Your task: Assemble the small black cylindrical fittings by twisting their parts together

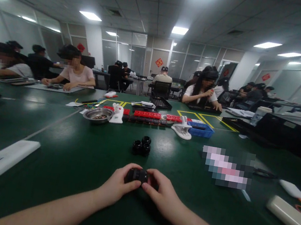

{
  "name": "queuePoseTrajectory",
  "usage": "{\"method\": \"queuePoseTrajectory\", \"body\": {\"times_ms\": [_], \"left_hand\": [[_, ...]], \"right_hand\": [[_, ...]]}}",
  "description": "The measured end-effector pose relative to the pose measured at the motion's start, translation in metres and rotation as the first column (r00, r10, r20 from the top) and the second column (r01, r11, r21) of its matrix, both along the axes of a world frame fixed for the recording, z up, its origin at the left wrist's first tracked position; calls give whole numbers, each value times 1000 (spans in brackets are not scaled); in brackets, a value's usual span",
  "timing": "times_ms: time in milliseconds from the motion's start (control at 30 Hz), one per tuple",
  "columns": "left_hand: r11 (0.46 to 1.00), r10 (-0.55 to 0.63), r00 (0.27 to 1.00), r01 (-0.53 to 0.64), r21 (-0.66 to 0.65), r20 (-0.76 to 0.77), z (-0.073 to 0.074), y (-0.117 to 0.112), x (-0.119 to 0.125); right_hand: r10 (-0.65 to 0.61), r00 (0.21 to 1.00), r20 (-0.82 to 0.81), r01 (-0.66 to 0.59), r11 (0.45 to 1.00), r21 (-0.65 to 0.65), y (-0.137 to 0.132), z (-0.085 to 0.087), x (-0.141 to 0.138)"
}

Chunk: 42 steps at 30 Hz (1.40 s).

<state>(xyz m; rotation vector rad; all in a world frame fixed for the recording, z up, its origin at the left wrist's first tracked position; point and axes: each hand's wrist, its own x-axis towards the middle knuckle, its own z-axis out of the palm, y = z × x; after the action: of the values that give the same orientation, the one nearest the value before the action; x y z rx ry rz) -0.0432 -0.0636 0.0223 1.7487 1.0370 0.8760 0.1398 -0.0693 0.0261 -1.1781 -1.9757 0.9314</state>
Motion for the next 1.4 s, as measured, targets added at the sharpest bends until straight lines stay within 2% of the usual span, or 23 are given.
{"method": "queuePoseTrajectory", "body": {"times_ms": [167,367,533,700,900,1067,1200,1300,1400], "left_hand": [[1000,2,999,-2,17,39,-1,1,0],[998,-25,999,27,54,-40,3,-3,1],[999,-39,999,39,15,28,0,1,-1],[999,2,1000,-1,32,-18,2,-1,-1],[998,6,997,0,67,-80,6,-5,-1],[999,-5,1000,4,34,12,-2,3,-3],[999,22,999,-22,30,26,-1,3,-2],[999,31,999,-33,42,33,2,-1,-1],[998,19,1000,-19,58,1,6,-4,-2]], "right_hand": [[-24,999,39,23,999,30,2,-1,1],[-5,999,51,6,1000,-22,5,-2,1],[-7,1000,21,7,1000,-1,2,-1,0],[-33,998,51,32,999,25,0,2,1],[-20,999,50,22,999,-31,3,0,1],[-5,1000,-12,5,1000,0,0,3,0],[-3,999,-40,4,1000,24,-3,2,1],[-21,996,-88,20,1000,-9,-1,0,2],[10,990,-144,-20,998,-67,4,-2,2]]}}
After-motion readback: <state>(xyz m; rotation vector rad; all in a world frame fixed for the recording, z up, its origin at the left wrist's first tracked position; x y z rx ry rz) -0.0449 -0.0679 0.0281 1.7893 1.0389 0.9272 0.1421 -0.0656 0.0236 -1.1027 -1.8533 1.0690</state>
